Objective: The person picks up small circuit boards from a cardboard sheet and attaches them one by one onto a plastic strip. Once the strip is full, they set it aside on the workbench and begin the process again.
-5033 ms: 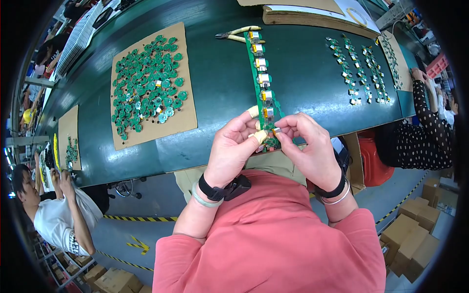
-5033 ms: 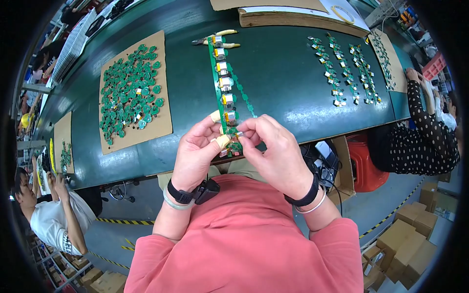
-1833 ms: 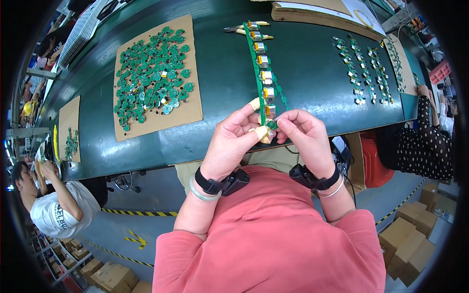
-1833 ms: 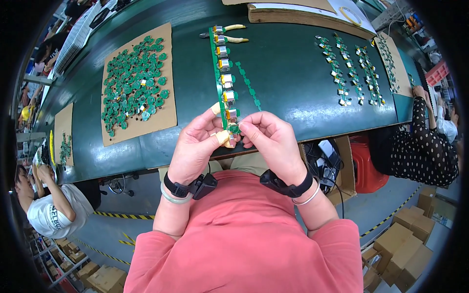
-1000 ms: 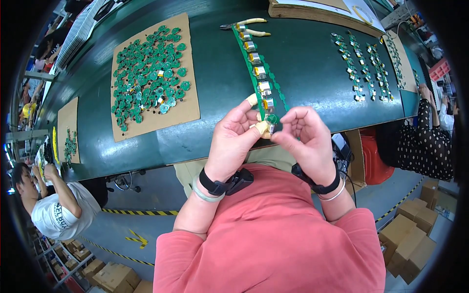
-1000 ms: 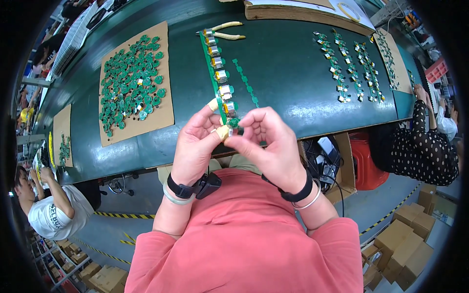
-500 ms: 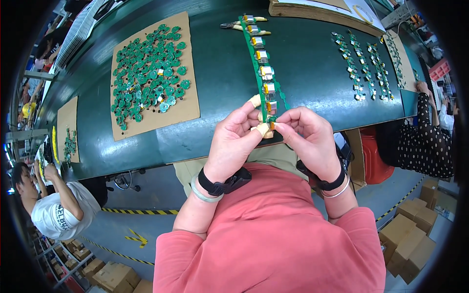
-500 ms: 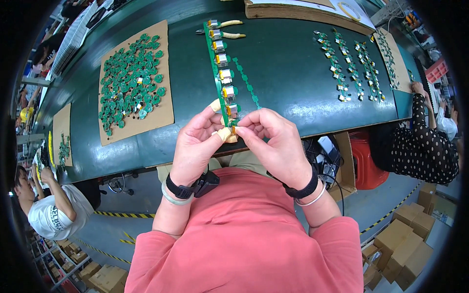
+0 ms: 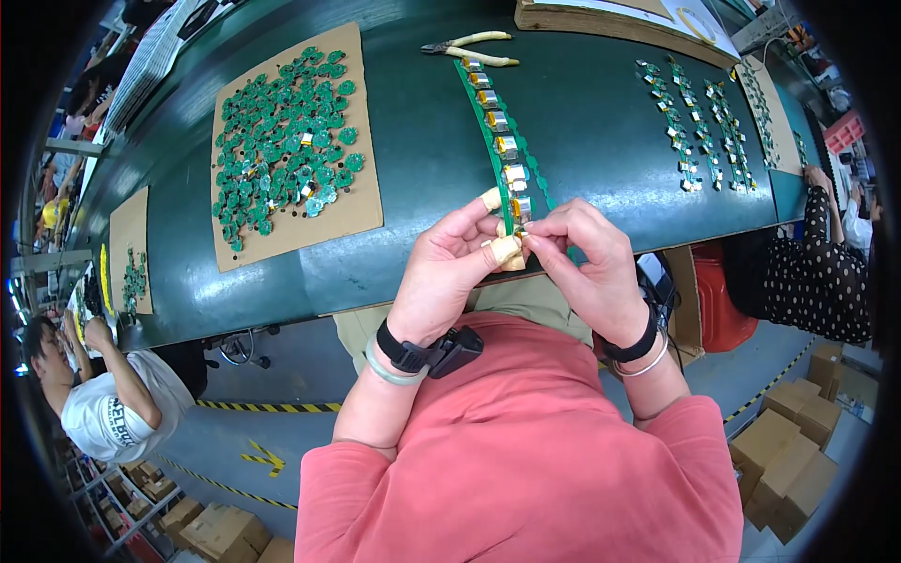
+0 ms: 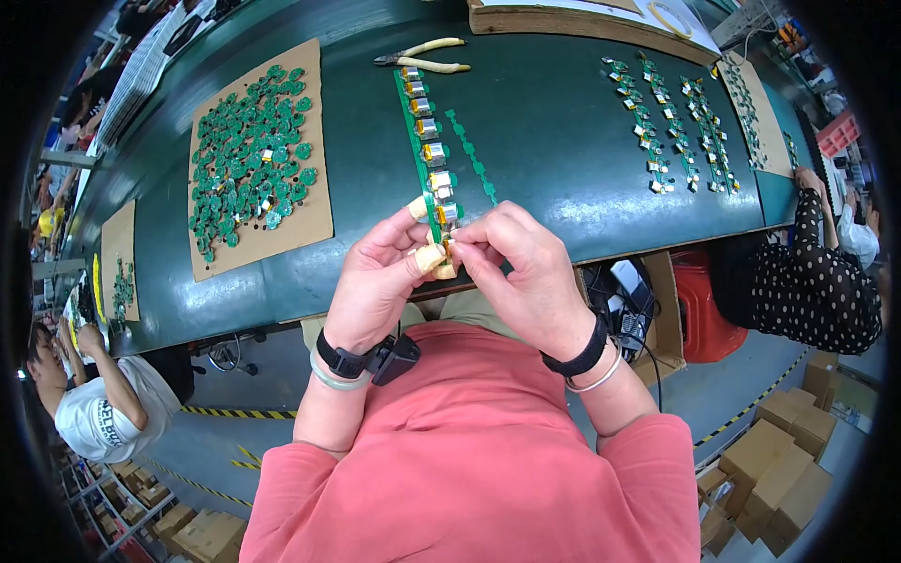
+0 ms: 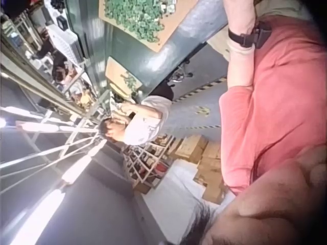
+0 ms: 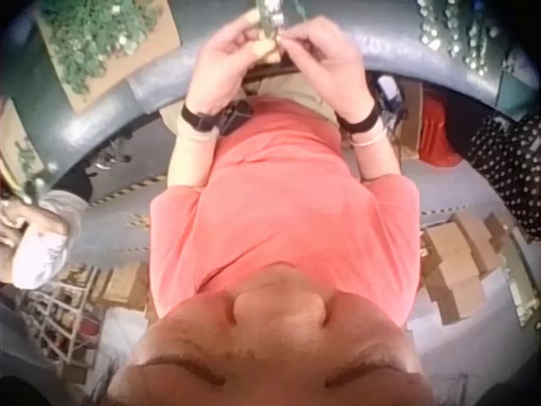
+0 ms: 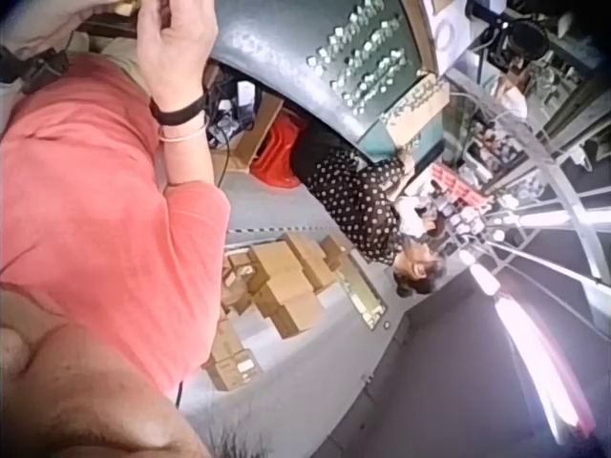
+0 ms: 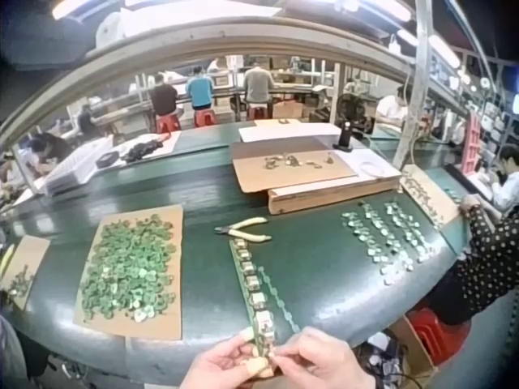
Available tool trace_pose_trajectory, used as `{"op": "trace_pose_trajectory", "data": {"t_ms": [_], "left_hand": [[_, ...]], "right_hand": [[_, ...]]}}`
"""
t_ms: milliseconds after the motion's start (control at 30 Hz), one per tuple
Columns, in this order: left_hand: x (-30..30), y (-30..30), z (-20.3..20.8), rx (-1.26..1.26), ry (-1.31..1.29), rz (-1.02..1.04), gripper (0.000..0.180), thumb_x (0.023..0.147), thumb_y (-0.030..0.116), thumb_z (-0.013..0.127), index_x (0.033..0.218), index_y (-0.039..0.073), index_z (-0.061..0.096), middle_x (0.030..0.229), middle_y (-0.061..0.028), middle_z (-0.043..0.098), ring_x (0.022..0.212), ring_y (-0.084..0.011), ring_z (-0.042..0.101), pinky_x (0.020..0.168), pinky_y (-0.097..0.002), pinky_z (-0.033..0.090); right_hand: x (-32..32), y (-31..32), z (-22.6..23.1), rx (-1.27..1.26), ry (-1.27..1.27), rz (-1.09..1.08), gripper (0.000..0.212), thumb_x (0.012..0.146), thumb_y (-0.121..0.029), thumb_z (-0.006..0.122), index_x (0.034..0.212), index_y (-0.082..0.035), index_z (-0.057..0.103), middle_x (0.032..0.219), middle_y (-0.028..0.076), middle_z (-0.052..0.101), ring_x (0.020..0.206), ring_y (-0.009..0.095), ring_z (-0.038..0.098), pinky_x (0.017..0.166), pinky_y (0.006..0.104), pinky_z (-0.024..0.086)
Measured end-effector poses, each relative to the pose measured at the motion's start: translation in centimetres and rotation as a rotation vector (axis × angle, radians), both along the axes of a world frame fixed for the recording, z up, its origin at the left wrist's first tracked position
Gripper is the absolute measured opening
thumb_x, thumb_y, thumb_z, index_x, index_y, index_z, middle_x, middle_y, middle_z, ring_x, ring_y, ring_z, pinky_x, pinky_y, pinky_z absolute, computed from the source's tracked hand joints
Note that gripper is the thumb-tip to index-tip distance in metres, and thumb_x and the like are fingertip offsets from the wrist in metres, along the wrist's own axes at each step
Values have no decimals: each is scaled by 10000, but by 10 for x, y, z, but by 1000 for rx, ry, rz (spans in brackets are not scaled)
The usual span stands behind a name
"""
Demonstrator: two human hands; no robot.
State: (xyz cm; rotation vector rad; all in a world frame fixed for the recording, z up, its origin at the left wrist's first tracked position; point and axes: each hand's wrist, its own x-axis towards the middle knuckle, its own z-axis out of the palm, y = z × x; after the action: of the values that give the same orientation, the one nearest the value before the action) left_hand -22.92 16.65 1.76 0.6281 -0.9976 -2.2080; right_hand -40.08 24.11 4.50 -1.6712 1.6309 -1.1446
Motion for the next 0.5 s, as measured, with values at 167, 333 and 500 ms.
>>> {"op": "trace_pose_trajectory", "data": {"t_ms": [167,333,500], "left_hand": [[1,2,-3,62,-12,-4,521,903,-14,621,1397,11,457,1143,-99,638,958,-138,635,821,-265,547],[6,7,5,-3,-84,51,469,909,-16,617,1363,7,502,1054,-74,654,864,-105,632,749,-232,538],[15,10,3,-82,-173,69,445,913,-29,605,1348,5,518,973,-51,655,810,-91,626,711,-219,527]], "right_hand": [[8,2,-1,208,-398,-121,91,901,-40,661,974,-18,611,873,11,633,741,41,580,623,176,468],[4,0,8,451,-569,-63,80,931,-89,640,968,-33,597,853,-1,637,716,24,573,596,170,465],[4,-3,-10,505,-648,73,114,948,-146,628,944,-37,596,826,-8,639,669,20,557,561,178,460]]}}
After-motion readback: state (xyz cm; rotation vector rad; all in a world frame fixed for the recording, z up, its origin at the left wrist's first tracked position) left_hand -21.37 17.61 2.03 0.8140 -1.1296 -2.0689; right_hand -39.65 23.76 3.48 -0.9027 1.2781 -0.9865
